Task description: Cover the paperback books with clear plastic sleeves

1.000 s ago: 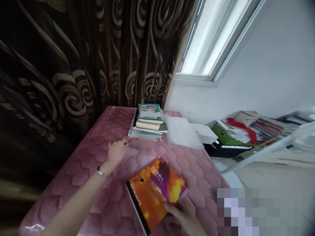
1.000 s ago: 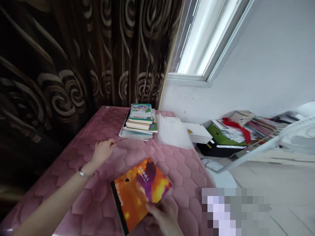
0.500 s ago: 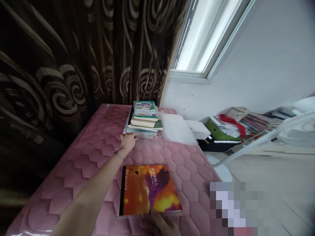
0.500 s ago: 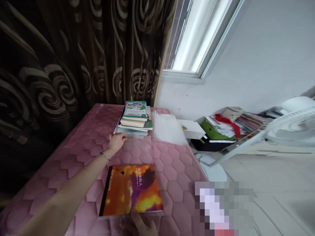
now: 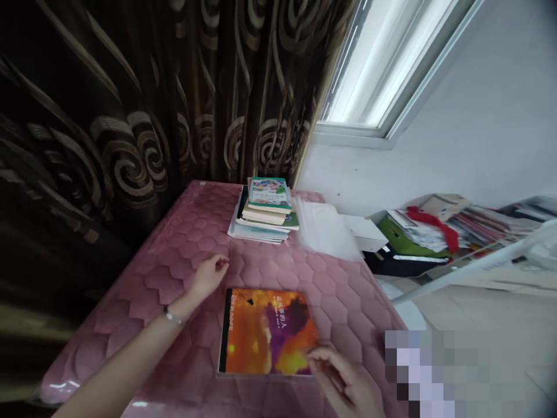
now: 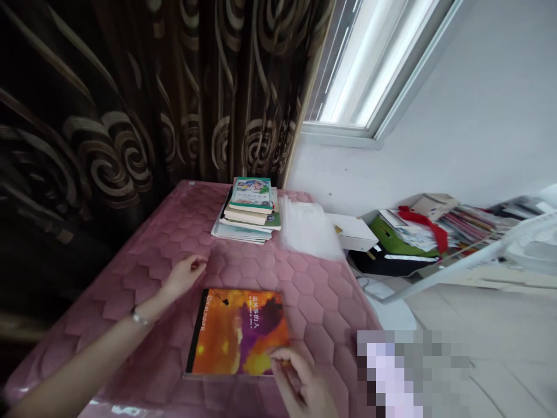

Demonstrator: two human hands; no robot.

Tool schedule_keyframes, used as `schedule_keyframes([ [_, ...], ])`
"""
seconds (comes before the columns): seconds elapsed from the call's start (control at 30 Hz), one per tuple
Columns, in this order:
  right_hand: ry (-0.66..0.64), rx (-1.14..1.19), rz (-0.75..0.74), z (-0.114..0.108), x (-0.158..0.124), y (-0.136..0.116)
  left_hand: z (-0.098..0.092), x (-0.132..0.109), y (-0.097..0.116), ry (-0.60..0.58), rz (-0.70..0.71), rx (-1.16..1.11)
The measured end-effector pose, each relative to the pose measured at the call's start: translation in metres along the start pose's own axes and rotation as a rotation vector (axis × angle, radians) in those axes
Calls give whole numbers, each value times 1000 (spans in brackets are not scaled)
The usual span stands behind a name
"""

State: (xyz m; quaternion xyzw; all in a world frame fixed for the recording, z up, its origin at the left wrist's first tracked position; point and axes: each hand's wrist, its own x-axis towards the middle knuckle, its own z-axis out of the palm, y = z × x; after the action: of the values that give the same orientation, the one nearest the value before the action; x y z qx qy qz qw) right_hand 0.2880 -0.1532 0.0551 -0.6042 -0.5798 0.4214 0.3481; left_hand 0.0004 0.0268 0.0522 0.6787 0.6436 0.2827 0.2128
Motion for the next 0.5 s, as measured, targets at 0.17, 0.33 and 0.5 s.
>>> schedule_keyframes([
  [0.17,28,-284,-154,-20,19,15,7,-86,-9,-26,166,-44],
  [0.33,-139,-384,-147,-19,21,15,2,-134,-4,-156,343,119],
  [0.5,-161,-466,-166,-17,19,9,-1,-144,0,-227,377,231],
])
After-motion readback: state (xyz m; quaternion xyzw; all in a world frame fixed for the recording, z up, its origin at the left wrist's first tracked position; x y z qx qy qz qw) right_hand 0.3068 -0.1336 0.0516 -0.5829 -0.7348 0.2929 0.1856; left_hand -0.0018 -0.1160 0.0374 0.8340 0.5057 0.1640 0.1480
